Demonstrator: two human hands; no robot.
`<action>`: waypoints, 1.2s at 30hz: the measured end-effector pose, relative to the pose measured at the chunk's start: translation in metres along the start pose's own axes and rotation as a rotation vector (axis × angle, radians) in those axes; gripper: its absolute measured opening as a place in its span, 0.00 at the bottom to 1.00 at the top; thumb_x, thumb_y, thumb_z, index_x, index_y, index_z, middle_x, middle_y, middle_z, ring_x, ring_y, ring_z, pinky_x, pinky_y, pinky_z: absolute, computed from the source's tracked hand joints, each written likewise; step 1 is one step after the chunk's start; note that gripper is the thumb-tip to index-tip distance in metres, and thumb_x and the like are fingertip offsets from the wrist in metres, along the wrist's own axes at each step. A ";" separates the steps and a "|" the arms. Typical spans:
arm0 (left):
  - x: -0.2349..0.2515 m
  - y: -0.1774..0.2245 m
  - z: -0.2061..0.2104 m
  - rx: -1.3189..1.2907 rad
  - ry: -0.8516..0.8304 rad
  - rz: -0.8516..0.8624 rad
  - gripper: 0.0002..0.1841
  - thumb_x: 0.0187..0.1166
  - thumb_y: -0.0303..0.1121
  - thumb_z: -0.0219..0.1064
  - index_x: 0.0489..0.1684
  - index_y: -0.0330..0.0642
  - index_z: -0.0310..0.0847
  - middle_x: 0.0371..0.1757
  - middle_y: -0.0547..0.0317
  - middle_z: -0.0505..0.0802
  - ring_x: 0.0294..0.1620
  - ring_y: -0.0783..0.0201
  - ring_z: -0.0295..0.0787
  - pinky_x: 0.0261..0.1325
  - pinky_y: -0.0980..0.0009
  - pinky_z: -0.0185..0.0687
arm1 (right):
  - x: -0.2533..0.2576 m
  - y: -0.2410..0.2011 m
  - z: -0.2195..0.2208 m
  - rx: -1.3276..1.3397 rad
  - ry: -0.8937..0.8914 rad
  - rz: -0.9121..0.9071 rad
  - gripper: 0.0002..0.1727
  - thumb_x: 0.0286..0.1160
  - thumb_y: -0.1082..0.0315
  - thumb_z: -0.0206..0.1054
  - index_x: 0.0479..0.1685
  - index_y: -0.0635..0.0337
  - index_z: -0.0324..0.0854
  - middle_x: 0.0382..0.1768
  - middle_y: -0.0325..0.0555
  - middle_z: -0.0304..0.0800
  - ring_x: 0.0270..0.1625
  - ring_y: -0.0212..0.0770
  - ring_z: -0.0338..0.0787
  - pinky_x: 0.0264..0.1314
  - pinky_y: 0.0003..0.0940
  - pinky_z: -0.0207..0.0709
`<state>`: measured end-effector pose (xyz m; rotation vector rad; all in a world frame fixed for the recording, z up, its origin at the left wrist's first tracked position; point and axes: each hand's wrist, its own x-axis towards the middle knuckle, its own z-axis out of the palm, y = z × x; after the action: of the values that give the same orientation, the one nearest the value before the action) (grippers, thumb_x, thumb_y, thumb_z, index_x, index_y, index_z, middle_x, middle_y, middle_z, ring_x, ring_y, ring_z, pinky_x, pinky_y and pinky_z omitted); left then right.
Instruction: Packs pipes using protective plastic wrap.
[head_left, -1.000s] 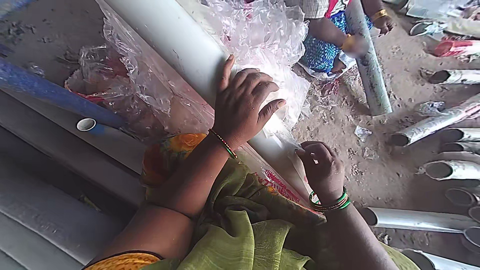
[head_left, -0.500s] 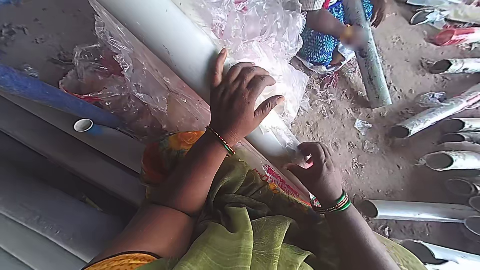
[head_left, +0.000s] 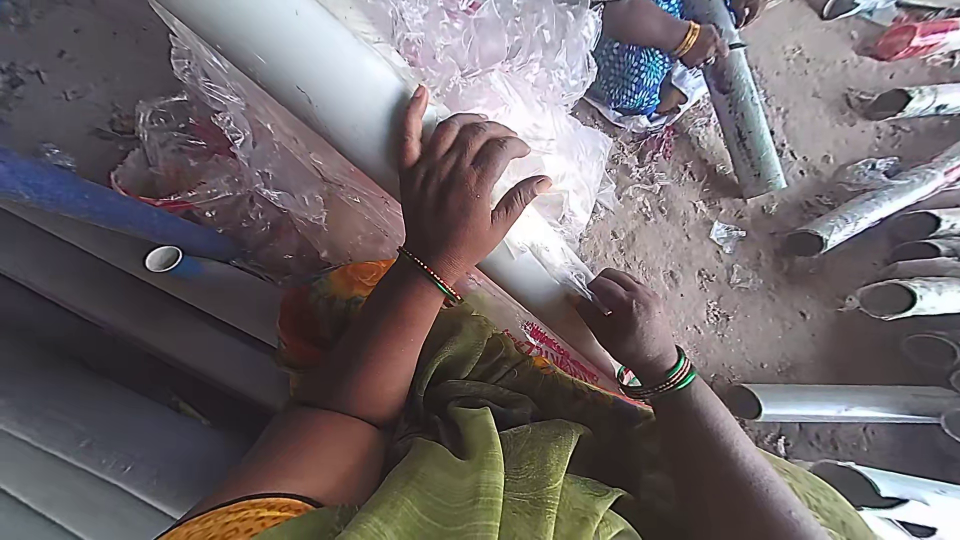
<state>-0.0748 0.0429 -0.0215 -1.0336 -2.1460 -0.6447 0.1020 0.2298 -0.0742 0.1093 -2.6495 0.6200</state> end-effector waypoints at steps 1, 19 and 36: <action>0.000 0.000 0.000 0.001 0.000 -0.001 0.25 0.86 0.59 0.55 0.49 0.52 0.93 0.57 0.59 0.96 0.67 0.54 0.89 0.87 0.37 0.46 | -0.001 0.002 0.001 0.016 0.013 0.006 0.17 0.71 0.63 0.66 0.19 0.67 0.79 0.24 0.56 0.83 0.28 0.55 0.86 0.27 0.49 0.74; 0.000 -0.009 -0.014 -0.140 -0.128 0.151 0.33 0.77 0.69 0.56 0.54 0.51 0.94 0.60 0.59 0.96 0.71 0.52 0.87 0.88 0.33 0.43 | 0.002 0.019 -0.002 0.870 -0.039 0.500 0.12 0.72 0.72 0.69 0.24 0.45 0.78 0.17 0.21 0.78 0.20 0.16 0.75 0.26 0.13 0.70; -0.001 -0.013 -0.025 -0.278 -0.296 0.417 0.05 0.72 0.28 0.72 0.36 0.40 0.96 0.51 0.53 0.99 0.67 0.47 0.92 0.86 0.38 0.58 | -0.021 0.006 0.019 0.209 0.000 0.392 0.34 0.81 0.47 0.64 0.77 0.65 0.75 0.67 0.71 0.84 0.67 0.74 0.84 0.63 0.74 0.72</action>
<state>-0.0760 0.0186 -0.0083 -1.7640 -2.0181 -0.6260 0.1129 0.2266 -0.1008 -0.3583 -2.6150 1.0208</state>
